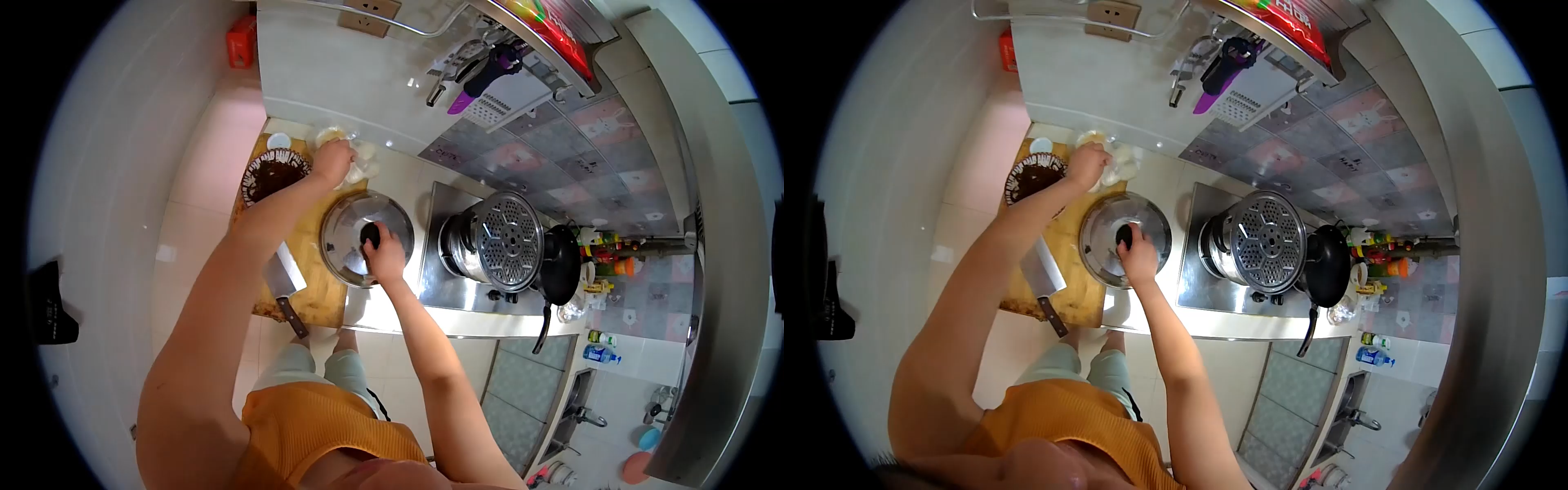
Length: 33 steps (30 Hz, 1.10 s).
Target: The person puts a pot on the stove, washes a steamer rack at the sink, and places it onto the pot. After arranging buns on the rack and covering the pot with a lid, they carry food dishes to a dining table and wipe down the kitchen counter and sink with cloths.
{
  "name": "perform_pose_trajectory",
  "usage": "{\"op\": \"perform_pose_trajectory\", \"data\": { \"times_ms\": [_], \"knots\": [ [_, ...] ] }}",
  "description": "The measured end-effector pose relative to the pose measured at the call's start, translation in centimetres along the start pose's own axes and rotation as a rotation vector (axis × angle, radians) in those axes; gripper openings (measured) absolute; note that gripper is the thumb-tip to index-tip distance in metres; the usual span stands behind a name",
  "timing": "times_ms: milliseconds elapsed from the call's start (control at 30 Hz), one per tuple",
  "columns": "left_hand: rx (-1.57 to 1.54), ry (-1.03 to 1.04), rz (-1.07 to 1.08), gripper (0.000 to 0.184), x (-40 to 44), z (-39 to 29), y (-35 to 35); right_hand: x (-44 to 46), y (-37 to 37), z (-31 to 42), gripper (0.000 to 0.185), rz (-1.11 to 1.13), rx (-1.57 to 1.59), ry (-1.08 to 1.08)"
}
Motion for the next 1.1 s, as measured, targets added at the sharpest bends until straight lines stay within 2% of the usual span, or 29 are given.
{"op": "perform_pose_trajectory", "data": {
  "times_ms": [67,133,233,333,433,467,567,600,633,667,700,767,833,900,933,1033,1100],
  "knots": [
    [-0.152,0.051,-0.059,0.014,-0.5,-1.1,-2.1,0.6,0.2,-0.5,0.049,-0.015,0.000,0.006],
    [-0.275,0.139,-0.120,0.019,-1.3,-5.1,-6.2,1.1,0.2,-0.6,0.049,-0.010,0.006,0.032],
    [-0.396,0.228,-0.073,0.024,-4.3,-10.7,-11.4,2.4,0.6,-0.5,0.047,-0.007,0.038,0.051],
    [-0.517,0.207,-0.045,0.012,-8.9,-13.5,-14.4,4.1,1.6,-0.4,0.048,-0.020,0.038,0.030],
    [-0.532,0.099,0.011,0.023,-14.0,-13.0,-14.8,5.0,1.6,0.0,0.051,-0.053,0.093,-0.006],
    [-0.551,0.029,0.024,0.023,-15.9,-12.3,-14.4,5.2,2.0,-0.2,0.058,-0.086,0.170,-0.050],
    [-0.579,-0.154,0.099,0.021,-21.4,-10.3,-12.2,1.5,-1.0,0.8,0.063,-0.141,0.264,0.047],
    [-0.569,-0.195,0.153,0.021,-23.0,-10.1,-11.3,-0.4,-1.3,1.2,0.067,-0.211,0.258,-0.035],
    [-0.557,-0.234,0.210,0.021,-24.2,-9.8,-10.3,-2.8,-1.7,1.9,0.055,-0.183,0.361,-0.025],
    [-0.536,-0.186,0.225,0.014,-24.8,-10.5,-9.5,-5.7,-2.9,3.5,0.041,-0.093,0.445,-0.058],
    [-0.525,-0.192,0.255,0.013,-25.3,-10.7,-8.5,-8.6,-4.5,5.5,0.030,-0.101,0.437,-0.148],
    [-0.502,-0.192,0.300,0.010,-25.7,-10.8,-5.9,-13.1,-2.7,6.8,0.033,0.077,0.469,-0.186],
    [-0.475,-0.080,0.298,0.010,-25.5,-11.4,-3.7,-15.1,-1.3,7.5,0.039,0.178,0.431,-0.248],
    [-0.451,-0.022,0.328,0.009,-25.5,-12.0,-1.7,-15.8,-0.3,5.9,0.042,0.028,0.334,-0.252],
    [-0.454,-0.079,0.324,0.009,-25.5,-12.6,-1.4,-15.7,-0.3,5.4,0.043,-0.052,0.285,-0.256],
    [-0.402,-0.064,0.398,0.009,-25.9,-13.2,1.3,-16.0,0.0,3.5,0.030,-0.068,0.189,-0.178],
    [-0.391,-0.031,0.437,0.010,-26.4,-13.5,2.3,-16.0,0.8,2.6,0.022,0.045,0.021,-0.161]
  ]
}}
Point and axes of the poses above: each hand's wrist, its own x-axis towards the middle knuckle, its own y-axis out of the palm, z = x × y, the point moved 9 cm from there along x, towards the middle knuckle, and after that the axes turned 14 degrees about -x, right-handed, at the moved point
